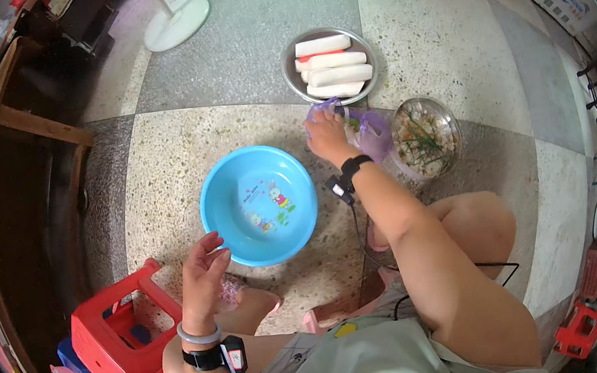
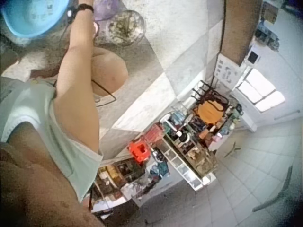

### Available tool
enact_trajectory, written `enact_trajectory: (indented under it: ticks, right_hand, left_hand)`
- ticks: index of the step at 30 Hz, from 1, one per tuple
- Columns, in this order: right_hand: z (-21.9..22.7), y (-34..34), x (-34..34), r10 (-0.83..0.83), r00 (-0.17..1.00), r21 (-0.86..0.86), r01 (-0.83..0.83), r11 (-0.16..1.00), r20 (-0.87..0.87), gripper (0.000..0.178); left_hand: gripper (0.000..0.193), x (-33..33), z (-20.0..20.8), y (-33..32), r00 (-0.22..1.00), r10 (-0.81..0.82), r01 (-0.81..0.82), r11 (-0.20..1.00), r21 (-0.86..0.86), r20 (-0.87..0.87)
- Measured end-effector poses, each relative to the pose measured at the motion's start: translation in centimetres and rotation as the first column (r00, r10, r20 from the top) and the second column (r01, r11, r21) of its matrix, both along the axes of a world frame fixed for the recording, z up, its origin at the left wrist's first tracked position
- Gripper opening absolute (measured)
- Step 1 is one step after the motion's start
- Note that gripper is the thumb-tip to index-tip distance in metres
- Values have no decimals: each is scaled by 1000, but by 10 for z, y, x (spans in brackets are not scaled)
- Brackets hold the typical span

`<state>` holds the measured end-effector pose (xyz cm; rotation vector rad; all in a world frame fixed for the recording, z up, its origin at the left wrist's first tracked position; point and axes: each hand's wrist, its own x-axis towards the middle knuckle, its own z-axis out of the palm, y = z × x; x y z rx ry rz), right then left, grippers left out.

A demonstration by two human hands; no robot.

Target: Picking up vegetable slices from a bowl and placing them into a plastic bag.

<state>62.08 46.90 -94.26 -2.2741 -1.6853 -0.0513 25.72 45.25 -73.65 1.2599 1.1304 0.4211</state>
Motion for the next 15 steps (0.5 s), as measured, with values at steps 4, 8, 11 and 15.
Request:
enact_trajectory:
  ticks: [4, 8, 11, 15]
  right_hand:
    - [1, 9, 40, 24, 996, -315, 5, 949, 90, 37]
    - [66, -15, 88, 91, 979, -680, -193, 707, -183, 41]
    - [86, -43, 110, 220, 974, -910, -141, 390, -57, 42]
    - [121, -85, 124, 241, 969, -844, -167, 510, -47, 40]
  left_hand:
    - [43, -2, 6, 10, 997, 70, -67, 994, -85, 35]
    - [42, -5, 11, 19, 999, 49, -50, 997, -52, -13]
    - [43, -8, 11, 20, 999, 40, -40, 999, -30, -11]
    - [43, -5, 16, 10, 1000, 17, -17, 1000, 0, 1]
